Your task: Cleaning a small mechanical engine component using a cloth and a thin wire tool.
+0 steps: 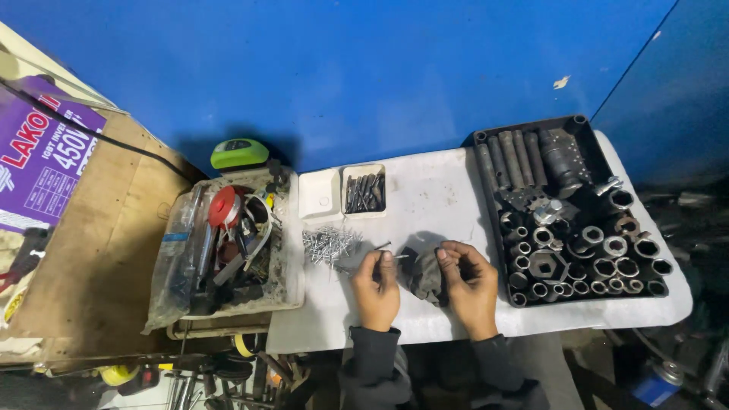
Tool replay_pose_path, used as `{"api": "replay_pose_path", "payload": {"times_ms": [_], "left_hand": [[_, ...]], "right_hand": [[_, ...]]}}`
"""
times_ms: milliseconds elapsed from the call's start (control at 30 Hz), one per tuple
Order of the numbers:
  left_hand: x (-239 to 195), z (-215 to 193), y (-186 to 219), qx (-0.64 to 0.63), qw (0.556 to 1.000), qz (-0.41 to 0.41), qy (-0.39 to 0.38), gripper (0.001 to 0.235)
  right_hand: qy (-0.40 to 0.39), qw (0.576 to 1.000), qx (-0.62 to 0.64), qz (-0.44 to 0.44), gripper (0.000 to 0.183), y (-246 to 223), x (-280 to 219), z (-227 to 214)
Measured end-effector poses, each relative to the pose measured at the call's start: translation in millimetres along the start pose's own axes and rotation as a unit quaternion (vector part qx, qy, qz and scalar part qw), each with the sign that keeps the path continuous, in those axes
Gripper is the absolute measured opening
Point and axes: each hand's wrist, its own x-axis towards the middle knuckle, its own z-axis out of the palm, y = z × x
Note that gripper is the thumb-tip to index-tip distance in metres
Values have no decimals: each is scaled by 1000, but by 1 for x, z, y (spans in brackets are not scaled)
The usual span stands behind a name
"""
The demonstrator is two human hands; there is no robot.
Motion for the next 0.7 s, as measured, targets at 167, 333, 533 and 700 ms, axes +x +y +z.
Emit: {"api": "replay_pose_path", "payload": {"times_ms": [167,333,533,700], "left_hand": [[9,5,-18,-23,995,-60,80,18],[40,9,-7,-14,989,-109,103,11],[76,24,-3,-72,985,-137,75,35],[49,4,3,25,997,-64,18,33]], "right_hand": [[7,1000,9,11,14,-13,-2,1],[-37,999,2,-9,16,-13,-1,-4],[-27,1000,11,7,15,-14,-1,-3],[-25,1000,4,-12,16,-12,0,-3]]}}
